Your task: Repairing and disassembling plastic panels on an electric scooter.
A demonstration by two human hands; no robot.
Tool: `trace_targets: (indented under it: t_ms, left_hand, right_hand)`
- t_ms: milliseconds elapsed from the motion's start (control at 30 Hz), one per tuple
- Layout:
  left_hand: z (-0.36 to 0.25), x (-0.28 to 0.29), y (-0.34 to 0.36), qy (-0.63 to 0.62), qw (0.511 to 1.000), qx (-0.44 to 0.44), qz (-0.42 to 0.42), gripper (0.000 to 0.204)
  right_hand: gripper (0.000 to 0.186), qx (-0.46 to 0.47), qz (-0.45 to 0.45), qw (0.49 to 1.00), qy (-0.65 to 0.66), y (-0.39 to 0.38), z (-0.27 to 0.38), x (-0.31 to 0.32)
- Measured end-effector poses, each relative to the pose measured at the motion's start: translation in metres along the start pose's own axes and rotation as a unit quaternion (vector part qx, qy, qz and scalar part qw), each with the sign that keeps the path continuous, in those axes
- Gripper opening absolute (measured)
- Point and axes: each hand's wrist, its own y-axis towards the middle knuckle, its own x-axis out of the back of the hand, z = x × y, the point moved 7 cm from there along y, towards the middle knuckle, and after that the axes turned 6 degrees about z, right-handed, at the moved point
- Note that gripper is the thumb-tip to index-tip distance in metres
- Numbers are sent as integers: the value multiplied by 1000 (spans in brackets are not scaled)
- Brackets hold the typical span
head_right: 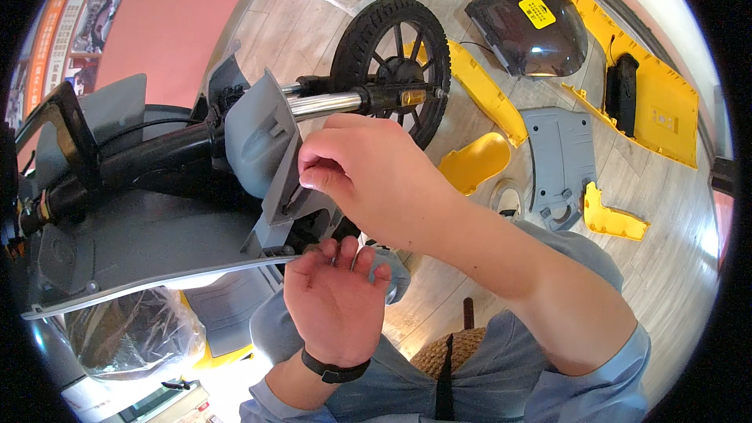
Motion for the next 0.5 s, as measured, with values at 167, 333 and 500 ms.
trace_targets:
  t_ms: [167, 333, 500]
  left_hand:
    - [-8, -5, -15, -61, 998, -11, 23, 50]
    - [-24, -5, -14, -99, 993, 0, 60, 62]
    - [-22, -8, -8, -115, 991, 38, 52, 66]
  right_hand:
    - [20, 11, 4, 999, -53, -1, 1, -1]
    - [26, 19, 6, 996, -82, 4, 1, -5]
    - [26, -82, -33, 996, 30, -3, -2, -11]
